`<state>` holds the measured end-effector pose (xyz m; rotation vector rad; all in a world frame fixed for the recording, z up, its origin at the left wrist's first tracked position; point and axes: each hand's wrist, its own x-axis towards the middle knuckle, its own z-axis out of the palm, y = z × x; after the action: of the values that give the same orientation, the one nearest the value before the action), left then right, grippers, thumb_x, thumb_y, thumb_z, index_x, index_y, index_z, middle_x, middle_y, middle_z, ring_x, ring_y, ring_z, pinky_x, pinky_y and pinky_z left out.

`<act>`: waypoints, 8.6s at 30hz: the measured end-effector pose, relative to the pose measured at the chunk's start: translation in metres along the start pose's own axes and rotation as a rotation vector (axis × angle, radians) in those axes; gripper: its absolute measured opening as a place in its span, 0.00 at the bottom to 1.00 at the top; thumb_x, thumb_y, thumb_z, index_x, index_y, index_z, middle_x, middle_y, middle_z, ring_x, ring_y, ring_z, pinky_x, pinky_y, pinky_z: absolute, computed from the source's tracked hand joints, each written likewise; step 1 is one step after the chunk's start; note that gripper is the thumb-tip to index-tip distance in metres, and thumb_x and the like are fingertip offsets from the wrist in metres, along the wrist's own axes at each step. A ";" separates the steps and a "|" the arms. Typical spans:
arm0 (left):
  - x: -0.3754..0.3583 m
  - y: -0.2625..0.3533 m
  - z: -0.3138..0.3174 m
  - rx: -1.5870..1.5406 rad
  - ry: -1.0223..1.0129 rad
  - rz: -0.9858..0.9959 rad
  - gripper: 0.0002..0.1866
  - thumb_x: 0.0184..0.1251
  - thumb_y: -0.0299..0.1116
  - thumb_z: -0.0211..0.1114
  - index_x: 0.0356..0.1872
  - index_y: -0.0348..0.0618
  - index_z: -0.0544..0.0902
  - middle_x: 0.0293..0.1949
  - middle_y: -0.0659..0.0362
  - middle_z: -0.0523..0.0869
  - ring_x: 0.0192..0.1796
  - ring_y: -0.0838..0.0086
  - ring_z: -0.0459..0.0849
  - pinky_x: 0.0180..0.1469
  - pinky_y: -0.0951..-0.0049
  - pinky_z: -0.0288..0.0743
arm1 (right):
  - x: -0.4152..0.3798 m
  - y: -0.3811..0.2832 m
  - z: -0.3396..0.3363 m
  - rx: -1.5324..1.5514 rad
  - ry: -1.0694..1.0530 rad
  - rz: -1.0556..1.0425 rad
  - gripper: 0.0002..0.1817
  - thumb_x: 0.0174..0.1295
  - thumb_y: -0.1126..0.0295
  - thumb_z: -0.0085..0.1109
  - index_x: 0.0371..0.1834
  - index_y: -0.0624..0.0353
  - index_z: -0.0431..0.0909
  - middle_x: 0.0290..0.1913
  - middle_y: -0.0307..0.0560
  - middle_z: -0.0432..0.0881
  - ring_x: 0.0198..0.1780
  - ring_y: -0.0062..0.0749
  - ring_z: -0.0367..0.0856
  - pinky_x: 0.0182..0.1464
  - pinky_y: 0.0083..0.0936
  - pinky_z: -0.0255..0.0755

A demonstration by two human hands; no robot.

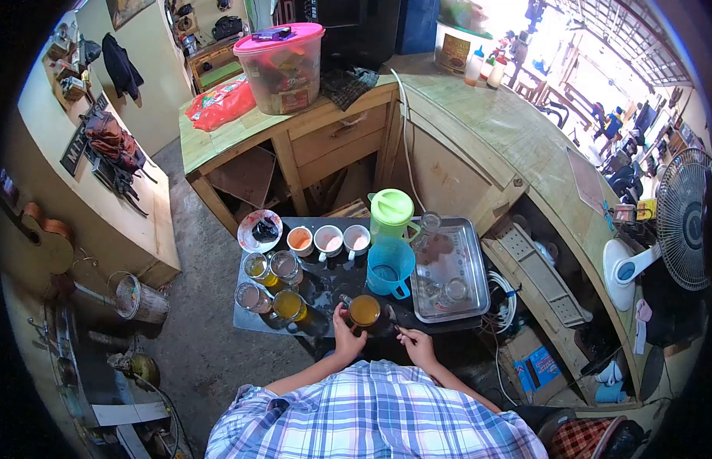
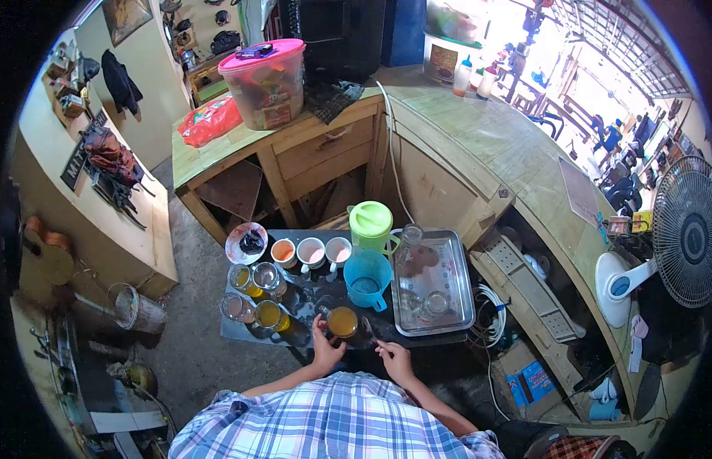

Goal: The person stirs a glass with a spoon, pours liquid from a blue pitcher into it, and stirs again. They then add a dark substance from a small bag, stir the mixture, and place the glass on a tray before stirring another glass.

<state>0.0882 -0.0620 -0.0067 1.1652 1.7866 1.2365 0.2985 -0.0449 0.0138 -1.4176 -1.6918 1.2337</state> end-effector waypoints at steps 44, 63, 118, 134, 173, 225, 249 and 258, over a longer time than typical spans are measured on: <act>0.060 -0.003 -0.045 0.222 -0.325 0.287 0.58 0.32 0.41 0.85 0.68 0.36 0.60 0.66 0.44 0.68 0.69 0.53 0.67 0.71 0.59 0.61 | 0.028 -0.090 -0.026 -0.662 -0.091 -0.376 0.18 0.46 0.80 0.54 0.38 0.53 0.89 0.29 0.48 0.81 0.37 0.44 0.79 0.44 0.37 0.76; 0.064 -0.006 -0.047 0.190 -0.341 0.307 0.57 0.31 0.39 0.85 0.67 0.36 0.62 0.65 0.45 0.70 0.67 0.54 0.70 0.69 0.61 0.64 | 0.032 -0.093 -0.001 -0.588 -0.165 -0.266 0.15 0.53 0.79 0.55 0.40 0.54 0.88 0.32 0.57 0.81 0.39 0.53 0.80 0.44 0.45 0.74; 0.083 -0.013 -0.083 0.098 -0.838 0.396 0.08 0.67 0.29 0.59 0.39 0.34 0.74 0.35 0.41 0.80 0.43 0.44 0.80 0.44 0.54 0.73 | -0.010 -0.158 0.049 -0.590 0.572 0.125 0.10 0.52 0.76 0.64 0.37 0.58 0.88 0.33 0.58 0.85 0.35 0.47 0.85 0.41 0.35 0.79; 0.082 -0.012 -0.066 0.310 -0.803 0.370 0.16 0.64 0.42 0.66 0.40 0.38 0.79 0.35 0.43 0.85 0.41 0.46 0.83 0.41 0.51 0.76 | 0.034 -0.111 0.089 -0.454 0.428 -0.205 0.03 0.56 0.74 0.61 0.30 0.56 0.84 0.34 0.47 0.83 0.40 0.44 0.79 0.42 0.41 0.73; 0.084 -0.015 -0.064 0.323 -0.770 0.413 0.15 0.62 0.39 0.68 0.35 0.36 0.78 0.33 0.43 0.84 0.38 0.46 0.83 0.39 0.52 0.74 | 0.060 -0.107 0.073 -0.637 0.313 -0.024 0.06 0.54 0.69 0.61 0.26 0.55 0.86 0.31 0.46 0.85 0.40 0.43 0.80 0.43 0.40 0.74; 0.080 -0.015 -0.062 0.296 -0.729 0.392 0.17 0.62 0.41 0.69 0.34 0.36 0.77 0.32 0.42 0.84 0.38 0.45 0.83 0.38 0.52 0.75 | 0.057 -0.115 0.069 -0.472 0.387 -0.079 0.06 0.54 0.69 0.61 0.26 0.58 0.86 0.34 0.49 0.85 0.41 0.46 0.81 0.46 0.40 0.76; 0.080 -0.006 -0.066 0.316 -0.752 0.385 0.16 0.62 0.39 0.69 0.36 0.36 0.78 0.33 0.42 0.85 0.39 0.45 0.83 0.39 0.53 0.75 | 0.058 -0.117 0.063 -0.554 0.272 0.026 0.06 0.54 0.70 0.62 0.25 0.58 0.87 0.32 0.48 0.84 0.42 0.45 0.81 0.47 0.39 0.75; 0.080 -0.006 -0.066 0.341 -0.770 0.342 0.16 0.62 0.40 0.69 0.38 0.36 0.79 0.34 0.41 0.84 0.41 0.44 0.83 0.39 0.51 0.75 | 0.062 -0.117 0.064 -0.540 0.372 -0.125 0.06 0.53 0.70 0.61 0.27 0.59 0.86 0.33 0.51 0.84 0.41 0.47 0.82 0.46 0.41 0.76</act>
<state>-0.0017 -0.0117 0.0074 1.8819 1.2526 0.5096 0.1801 -0.0021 0.0898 -1.6847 -1.8787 0.4116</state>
